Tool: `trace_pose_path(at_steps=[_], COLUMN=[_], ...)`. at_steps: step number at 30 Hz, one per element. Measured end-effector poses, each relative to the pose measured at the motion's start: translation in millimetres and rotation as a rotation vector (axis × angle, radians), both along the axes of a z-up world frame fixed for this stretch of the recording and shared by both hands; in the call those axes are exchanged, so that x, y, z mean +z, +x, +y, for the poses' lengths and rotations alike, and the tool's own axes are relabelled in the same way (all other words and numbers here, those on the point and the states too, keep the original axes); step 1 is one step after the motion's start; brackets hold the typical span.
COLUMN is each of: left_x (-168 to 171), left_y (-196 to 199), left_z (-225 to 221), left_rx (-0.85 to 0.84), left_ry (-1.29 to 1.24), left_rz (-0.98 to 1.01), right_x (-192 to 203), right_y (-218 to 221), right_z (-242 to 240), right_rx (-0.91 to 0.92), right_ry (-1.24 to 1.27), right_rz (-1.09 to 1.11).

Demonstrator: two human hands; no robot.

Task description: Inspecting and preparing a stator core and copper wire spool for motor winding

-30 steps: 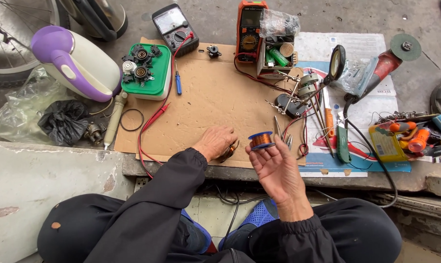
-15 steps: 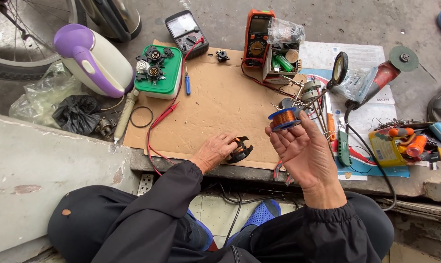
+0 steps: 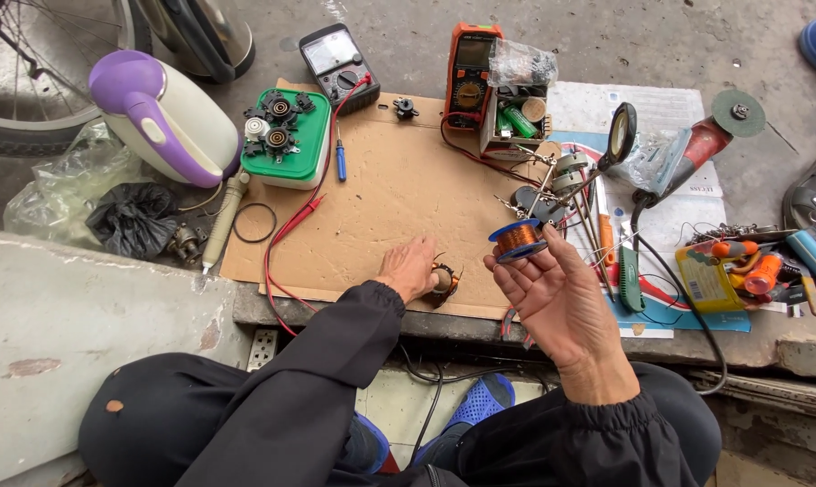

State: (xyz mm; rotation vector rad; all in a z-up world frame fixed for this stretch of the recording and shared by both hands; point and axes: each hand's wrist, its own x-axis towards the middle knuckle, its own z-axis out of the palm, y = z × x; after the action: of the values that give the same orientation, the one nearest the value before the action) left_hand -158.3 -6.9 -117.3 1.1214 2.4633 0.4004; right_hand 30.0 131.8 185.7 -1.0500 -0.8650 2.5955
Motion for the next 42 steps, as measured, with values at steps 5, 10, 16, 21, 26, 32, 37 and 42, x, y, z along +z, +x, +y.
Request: trace_pose_path(at_steps=[5,10,16,21,26,32,37,42], left_x=[39,97,115,69,81,225,363,348], left_y=[6,-2,-3,15,6,-33,-19,-17], left_z=[7,-8,-43,-76,-77,-80,-96,-85], left_rx=[-0.049,-0.137,-0.272,-0.256,-0.249,0.016,-0.006,-0.117], left_ry=[-0.003,0.104,0.427,0.371,0.213,0.39,0.687,0.708], left_rz=[-0.079,0.09,0.532,0.516,0.245,-0.03,-0.612,-0.762], right_x=[8,35,54,46,52,38,25,12], right_y=[-7,-25,-36,-35,-37,-47,-63,-87], right_z=[9,21,15,-2,-11,-9,-8,9], right_rx=[0.006,0.088,0.07,0.13,0.242,0.374,0.469,0.567], right_ry=[0.015,0.105,0.19,0.213,0.166,0.175,0.239,0.28], right_rz=[0.013,0.073,0.23,0.169,0.163,0.157,0.154,0.053])
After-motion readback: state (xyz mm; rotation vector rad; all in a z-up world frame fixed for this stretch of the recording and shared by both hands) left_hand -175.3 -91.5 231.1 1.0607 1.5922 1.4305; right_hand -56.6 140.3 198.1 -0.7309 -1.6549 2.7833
